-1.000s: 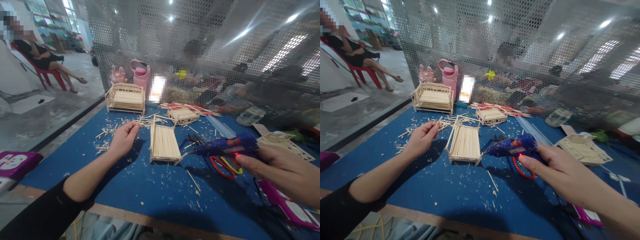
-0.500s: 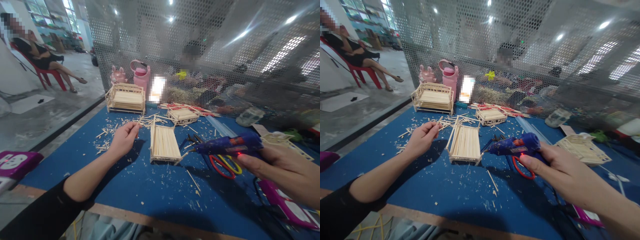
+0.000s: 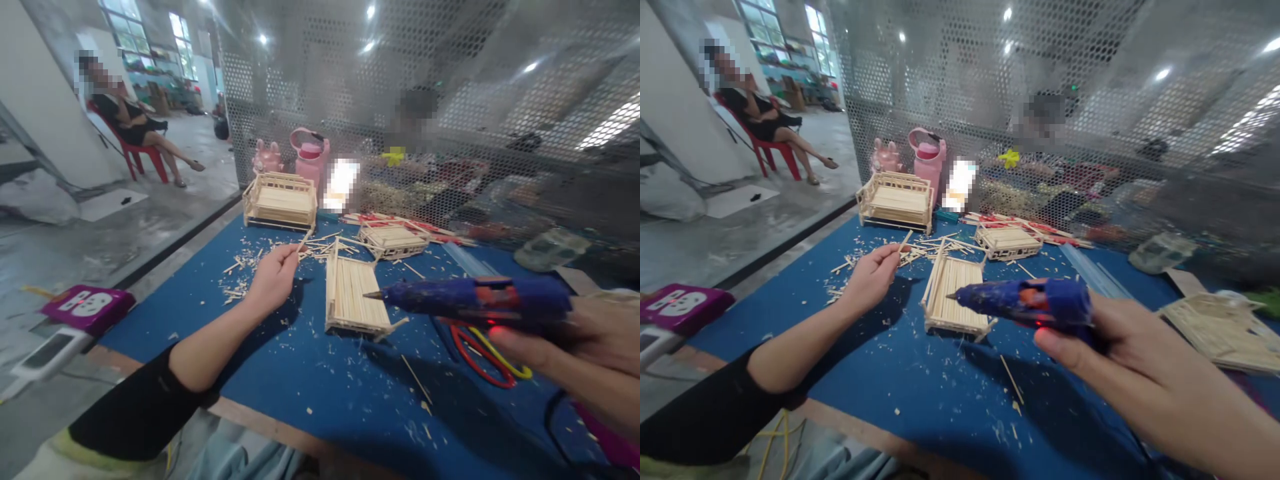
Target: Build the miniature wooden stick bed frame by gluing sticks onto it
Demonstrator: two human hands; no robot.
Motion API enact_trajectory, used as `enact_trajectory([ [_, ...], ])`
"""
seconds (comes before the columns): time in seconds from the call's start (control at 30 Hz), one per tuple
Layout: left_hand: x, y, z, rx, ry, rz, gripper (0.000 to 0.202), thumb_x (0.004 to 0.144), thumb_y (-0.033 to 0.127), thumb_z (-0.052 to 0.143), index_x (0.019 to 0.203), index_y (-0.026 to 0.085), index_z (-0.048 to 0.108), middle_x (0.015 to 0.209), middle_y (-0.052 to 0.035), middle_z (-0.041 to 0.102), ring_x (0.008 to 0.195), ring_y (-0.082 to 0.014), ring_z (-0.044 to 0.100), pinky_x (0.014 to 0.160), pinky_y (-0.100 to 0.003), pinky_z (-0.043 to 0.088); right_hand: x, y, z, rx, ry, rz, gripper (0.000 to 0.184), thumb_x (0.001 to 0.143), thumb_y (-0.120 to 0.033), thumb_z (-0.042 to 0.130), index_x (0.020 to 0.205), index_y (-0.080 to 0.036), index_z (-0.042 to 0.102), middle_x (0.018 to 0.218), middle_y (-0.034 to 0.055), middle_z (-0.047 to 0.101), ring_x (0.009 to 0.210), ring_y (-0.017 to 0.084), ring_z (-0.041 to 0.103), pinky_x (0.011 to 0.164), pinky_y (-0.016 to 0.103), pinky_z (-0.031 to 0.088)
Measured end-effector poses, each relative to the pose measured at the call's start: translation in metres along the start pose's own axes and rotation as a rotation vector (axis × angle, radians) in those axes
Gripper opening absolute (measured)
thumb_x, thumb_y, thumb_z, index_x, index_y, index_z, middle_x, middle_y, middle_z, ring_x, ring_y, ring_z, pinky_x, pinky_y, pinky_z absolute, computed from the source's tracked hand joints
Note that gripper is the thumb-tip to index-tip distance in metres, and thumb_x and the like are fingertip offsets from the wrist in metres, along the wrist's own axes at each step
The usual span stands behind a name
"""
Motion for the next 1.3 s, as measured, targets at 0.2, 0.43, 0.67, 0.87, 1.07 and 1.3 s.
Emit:
enact_trajectory([
  [0.2, -0.002, 0.004, 0.002, -0.006, -0.046, 0.006, 0.032, 0.088, 0.022, 0.042, 0.102, 0.015, 0.069, 0.075, -0.0032, 0.068, 0.073, -0.0167, 0.061, 0.071, -0.027, 0.048, 0.032, -0.04, 0.023, 0.087, -0.06, -0.139, 0.019, 0.089, -0.04, 0.048, 0.086, -0.033, 0.065, 0.065, -0.0062, 0.07, 0.052, 0.015, 0.066, 0.041, 0.02, 0.052],
  [0.43, -0.003, 0.009, 0.002, 0.021, -0.045, 0.032, 0.029, 0.088, 0.019, 0.043, 0.1, 0.015, 0.07, 0.098, -0.0063, 0.071, 0.088, -0.0178, 0.062, 0.082, -0.03, 0.048, 0.035, -0.034, 0.027, 0.045, -0.084, -0.09, 0.029, 0.088, -0.045, 0.046, 0.07, -0.027, 0.061, 0.054, -0.0034, 0.065, 0.046, 0.017, 0.063, 0.035, 0.024, 0.047],
  [0.67, -0.003, 0.008, 0.002, 0.026, -0.047, 0.027, 0.029, 0.089, 0.018, 0.043, 0.1, 0.016, 0.069, 0.098, -0.0056, 0.072, 0.087, -0.018, 0.063, 0.082, -0.031, 0.048, 0.037, -0.031, 0.036, 0.093, -0.113, -0.061, 0.031, 0.087, -0.048, 0.047, 0.087, -0.026, 0.068, 0.068, -0.0014, 0.072, 0.056, 0.018, 0.067, 0.046, 0.025, 0.052],
  [0.87, -0.003, 0.01, 0.002, 0.029, -0.045, 0.043, 0.028, 0.088, 0.018, 0.044, 0.098, 0.017, 0.07, 0.099, -0.0055, 0.072, 0.091, -0.0187, 0.063, 0.084, -0.031, 0.048, 0.036, -0.03, 0.032, 0.067, -0.099, -0.057, 0.034, 0.088, -0.049, 0.047, 0.088, -0.024, 0.069, 0.064, -0.0003, 0.07, 0.054, 0.018, 0.066, 0.045, 0.024, 0.051],
  [1.07, -0.003, 0.008, 0.003, 0.038, -0.049, 0.028, 0.028, 0.088, 0.018, 0.044, 0.1, 0.016, 0.07, 0.1, -0.0058, 0.072, 0.089, -0.0186, 0.063, 0.083, -0.031, 0.048, 0.034, -0.035, 0.034, 0.088, -0.105, -0.06, 0.033, 0.088, -0.049, 0.045, 0.081, -0.025, 0.066, 0.06, -0.0014, 0.068, 0.049, 0.017, 0.062, 0.041, 0.025, 0.048],
  [1.3, -0.002, 0.005, 0.001, -0.007, -0.052, 0.024, 0.03, 0.088, 0.021, 0.042, 0.101, 0.017, 0.069, 0.101, -0.0056, 0.071, 0.093, -0.0186, 0.063, 0.086, -0.031, 0.047, 0.031, 0.009, 0.007, -0.045, -0.077, 0.074, 0.043, 0.08, -0.064, 0.044, 0.075, -0.027, 0.065, 0.059, 0.0018, 0.068, 0.046, 0.02, 0.06, 0.039, 0.029, 0.047],
])
Point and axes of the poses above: each hand's wrist, its own x-axis towards the middle knuckle, its own z-axis out of the palm, y = z × x, the point moved 7 cm from there along x, towards the middle knuckle
